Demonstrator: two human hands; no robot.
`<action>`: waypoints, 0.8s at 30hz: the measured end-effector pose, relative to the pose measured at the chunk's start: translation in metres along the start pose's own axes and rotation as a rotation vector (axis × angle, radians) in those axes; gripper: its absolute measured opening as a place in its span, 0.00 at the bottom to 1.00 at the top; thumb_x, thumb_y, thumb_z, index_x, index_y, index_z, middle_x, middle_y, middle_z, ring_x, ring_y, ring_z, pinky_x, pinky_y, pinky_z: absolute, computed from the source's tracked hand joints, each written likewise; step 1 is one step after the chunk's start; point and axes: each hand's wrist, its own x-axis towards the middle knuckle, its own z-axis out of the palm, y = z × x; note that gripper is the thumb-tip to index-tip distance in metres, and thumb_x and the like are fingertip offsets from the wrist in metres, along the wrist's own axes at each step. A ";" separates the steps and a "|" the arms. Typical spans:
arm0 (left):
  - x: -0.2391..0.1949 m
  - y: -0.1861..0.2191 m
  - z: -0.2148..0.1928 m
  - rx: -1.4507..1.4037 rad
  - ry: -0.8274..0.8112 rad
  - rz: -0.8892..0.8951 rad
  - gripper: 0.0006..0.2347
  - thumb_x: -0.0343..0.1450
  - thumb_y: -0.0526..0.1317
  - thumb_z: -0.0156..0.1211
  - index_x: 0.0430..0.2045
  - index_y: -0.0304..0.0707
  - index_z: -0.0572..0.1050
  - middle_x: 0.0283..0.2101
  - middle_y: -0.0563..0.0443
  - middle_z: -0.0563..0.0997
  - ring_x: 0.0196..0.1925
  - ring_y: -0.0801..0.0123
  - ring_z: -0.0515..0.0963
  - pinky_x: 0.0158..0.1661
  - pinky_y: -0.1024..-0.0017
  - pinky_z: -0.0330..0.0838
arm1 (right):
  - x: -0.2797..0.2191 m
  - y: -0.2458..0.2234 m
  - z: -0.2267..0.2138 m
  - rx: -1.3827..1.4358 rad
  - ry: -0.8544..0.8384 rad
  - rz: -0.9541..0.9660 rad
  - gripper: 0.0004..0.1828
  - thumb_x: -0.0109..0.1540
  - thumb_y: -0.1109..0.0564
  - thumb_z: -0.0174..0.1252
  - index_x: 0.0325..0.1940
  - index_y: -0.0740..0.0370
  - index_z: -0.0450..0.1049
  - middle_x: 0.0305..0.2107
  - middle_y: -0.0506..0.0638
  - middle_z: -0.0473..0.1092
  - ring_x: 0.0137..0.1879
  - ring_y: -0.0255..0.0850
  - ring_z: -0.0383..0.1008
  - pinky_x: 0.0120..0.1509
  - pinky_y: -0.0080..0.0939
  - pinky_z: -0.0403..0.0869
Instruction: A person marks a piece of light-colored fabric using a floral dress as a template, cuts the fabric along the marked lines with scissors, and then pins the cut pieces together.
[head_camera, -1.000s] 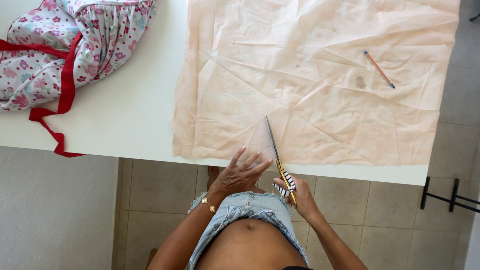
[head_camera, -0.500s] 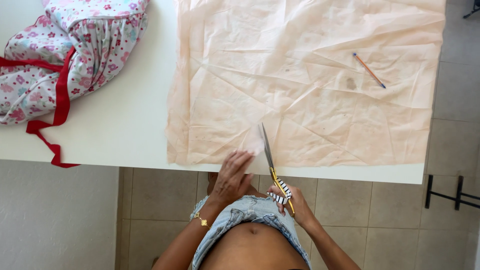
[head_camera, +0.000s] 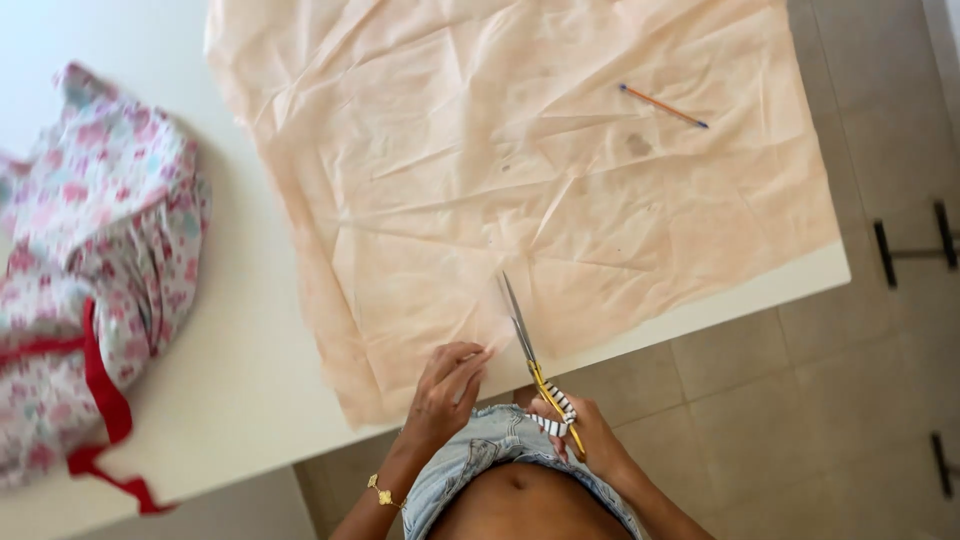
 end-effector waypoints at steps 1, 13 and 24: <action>0.003 -0.008 -0.009 -0.033 -0.086 0.043 0.12 0.78 0.29 0.61 0.57 0.27 0.78 0.51 0.38 0.81 0.52 0.48 0.80 0.53 0.54 0.78 | -0.006 -0.005 0.010 0.024 0.027 0.058 0.24 0.63 0.44 0.65 0.41 0.73 0.79 0.13 0.55 0.65 0.15 0.40 0.65 0.20 0.34 0.60; 0.060 -0.058 -0.066 -0.220 -0.559 0.336 0.11 0.79 0.28 0.58 0.56 0.24 0.78 0.55 0.37 0.81 0.54 0.45 0.79 0.54 0.56 0.76 | 0.021 0.059 0.119 0.536 0.232 -0.078 0.25 0.62 0.42 0.64 0.44 0.70 0.80 0.13 0.56 0.65 0.15 0.43 0.65 0.19 0.39 0.61; 0.127 -0.091 -0.069 -0.507 -0.896 0.414 0.11 0.78 0.29 0.61 0.53 0.33 0.82 0.49 0.44 0.85 0.51 0.53 0.82 0.52 0.63 0.77 | 0.017 -0.006 0.194 0.455 0.483 -0.452 0.32 0.66 0.30 0.44 0.32 0.63 0.69 0.13 0.47 0.66 0.18 0.35 0.63 0.27 0.37 0.68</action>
